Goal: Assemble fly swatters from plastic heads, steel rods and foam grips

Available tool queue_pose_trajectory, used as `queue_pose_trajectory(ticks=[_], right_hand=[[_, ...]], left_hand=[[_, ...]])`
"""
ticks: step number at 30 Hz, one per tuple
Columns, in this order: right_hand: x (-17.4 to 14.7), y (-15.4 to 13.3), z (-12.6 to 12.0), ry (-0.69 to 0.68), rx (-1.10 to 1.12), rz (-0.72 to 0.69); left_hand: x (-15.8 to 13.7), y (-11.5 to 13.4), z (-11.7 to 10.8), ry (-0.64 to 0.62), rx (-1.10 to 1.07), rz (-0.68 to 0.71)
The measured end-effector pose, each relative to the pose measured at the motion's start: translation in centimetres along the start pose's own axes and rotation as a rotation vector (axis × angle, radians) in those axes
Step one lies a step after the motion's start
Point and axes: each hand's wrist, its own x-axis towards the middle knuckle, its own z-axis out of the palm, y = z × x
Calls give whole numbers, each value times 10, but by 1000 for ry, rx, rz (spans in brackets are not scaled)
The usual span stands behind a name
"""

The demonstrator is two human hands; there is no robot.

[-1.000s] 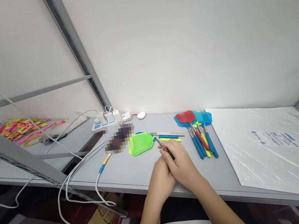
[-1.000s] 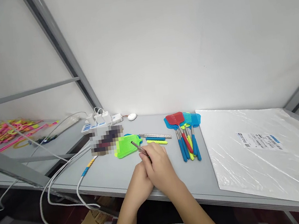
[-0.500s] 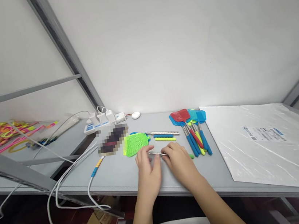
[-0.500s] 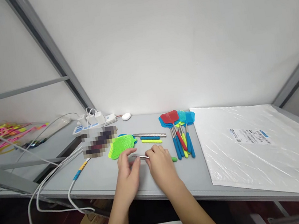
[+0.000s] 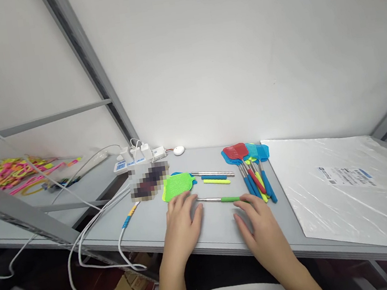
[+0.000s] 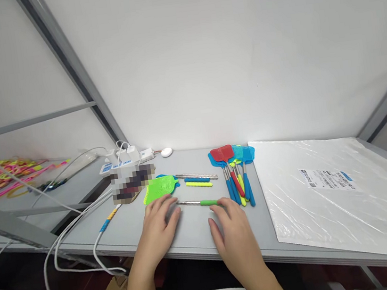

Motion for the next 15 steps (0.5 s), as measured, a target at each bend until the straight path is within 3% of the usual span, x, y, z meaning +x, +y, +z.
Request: queue_pose_trajectory(ticks=[5, 10, 15], right_hand=[[-18, 3, -1, -155, -245, -55], [-16, 2, 1, -267, -302, -19], [-9, -2, 2, -372, -279, 55]], left_hand=[[2, 0, -1, 107, 14, -37], [-1, 8, 8, 79, 247, -85], [6, 3, 10, 39, 300, -160]])
